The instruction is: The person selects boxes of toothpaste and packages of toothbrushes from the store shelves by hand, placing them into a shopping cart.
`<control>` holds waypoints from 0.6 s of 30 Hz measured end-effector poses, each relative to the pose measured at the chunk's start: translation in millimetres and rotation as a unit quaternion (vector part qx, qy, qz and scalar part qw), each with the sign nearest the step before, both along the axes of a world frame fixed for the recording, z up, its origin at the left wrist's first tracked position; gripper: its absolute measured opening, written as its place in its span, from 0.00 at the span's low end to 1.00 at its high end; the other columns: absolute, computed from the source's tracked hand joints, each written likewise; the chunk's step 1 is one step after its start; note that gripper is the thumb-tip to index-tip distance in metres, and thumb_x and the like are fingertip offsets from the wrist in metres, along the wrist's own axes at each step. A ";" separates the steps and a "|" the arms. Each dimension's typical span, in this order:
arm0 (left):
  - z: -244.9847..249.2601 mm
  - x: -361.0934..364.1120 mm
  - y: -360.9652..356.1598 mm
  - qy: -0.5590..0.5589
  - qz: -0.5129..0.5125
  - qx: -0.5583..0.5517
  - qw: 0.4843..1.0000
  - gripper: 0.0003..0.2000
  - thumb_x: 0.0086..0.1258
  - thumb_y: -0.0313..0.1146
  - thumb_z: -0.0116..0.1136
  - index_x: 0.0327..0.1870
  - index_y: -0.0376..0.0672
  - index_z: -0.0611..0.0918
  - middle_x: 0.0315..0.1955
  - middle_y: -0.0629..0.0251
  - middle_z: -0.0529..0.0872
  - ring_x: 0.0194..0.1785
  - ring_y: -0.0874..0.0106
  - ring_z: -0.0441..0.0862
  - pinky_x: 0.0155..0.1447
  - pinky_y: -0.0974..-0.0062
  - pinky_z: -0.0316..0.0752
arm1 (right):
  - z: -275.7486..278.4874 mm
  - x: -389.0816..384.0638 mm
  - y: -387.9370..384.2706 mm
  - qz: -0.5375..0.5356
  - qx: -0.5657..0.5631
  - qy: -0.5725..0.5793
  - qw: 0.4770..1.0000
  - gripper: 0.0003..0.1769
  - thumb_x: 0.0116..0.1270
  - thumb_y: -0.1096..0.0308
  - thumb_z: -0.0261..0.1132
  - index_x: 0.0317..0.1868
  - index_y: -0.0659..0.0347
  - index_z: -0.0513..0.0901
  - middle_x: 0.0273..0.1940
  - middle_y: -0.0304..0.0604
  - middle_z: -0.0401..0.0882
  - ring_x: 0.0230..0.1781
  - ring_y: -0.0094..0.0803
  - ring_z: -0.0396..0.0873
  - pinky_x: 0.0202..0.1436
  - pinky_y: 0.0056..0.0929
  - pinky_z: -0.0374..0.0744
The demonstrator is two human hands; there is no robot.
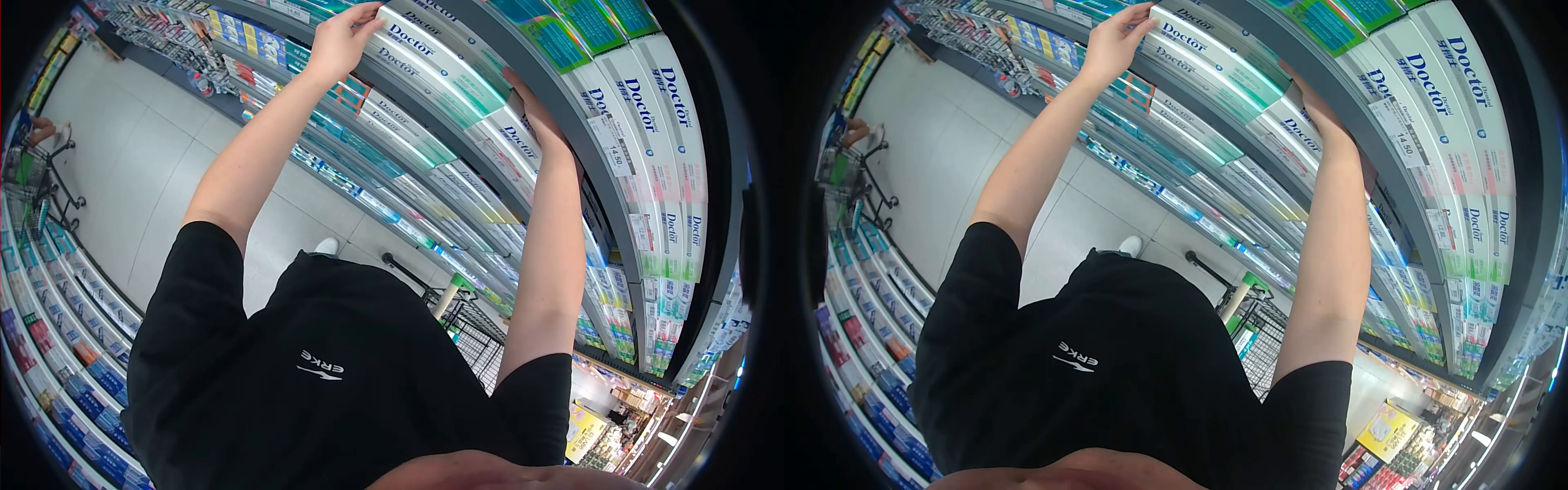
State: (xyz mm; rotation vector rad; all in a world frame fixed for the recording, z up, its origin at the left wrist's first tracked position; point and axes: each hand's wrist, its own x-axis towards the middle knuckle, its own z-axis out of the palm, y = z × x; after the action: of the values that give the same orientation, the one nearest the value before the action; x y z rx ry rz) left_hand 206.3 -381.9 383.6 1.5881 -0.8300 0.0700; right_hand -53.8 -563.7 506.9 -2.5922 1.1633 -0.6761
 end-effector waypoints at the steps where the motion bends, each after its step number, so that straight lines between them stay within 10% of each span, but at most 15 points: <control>1: -0.9 1.2 -1.1 -0.001 -0.006 -0.007 1.000 0.16 0.79 0.31 0.68 0.63 0.36 0.86 0.47 0.50 0.94 0.51 0.66 0.92 0.57 0.69 0.84 | 0.7 0.9 0.2 -0.004 -0.027 0.019 0.999 0.48 0.62 0.30 0.76 0.74 0.53 0.82 0.73 0.53 0.80 0.73 0.50 0.77 0.78 0.48 0.71; 18: 8.1 12.9 -2.9 -0.005 0.014 -0.023 1.000 0.15 0.83 0.35 0.63 0.60 0.34 0.86 0.39 0.47 0.93 0.42 0.62 0.92 0.48 0.68 0.82 | 0.4 -2.2 -12.9 0.040 -0.038 0.009 0.998 0.58 0.54 0.24 0.77 0.79 0.48 0.77 0.78 0.52 0.73 0.77 0.52 0.72 0.81 0.51 0.69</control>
State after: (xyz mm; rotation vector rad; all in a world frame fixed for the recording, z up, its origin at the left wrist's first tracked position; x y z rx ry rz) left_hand 219.2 -384.9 391.6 1.5574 -0.8087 0.1159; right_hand -56.0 -576.6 507.3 -2.6970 1.0521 -0.6929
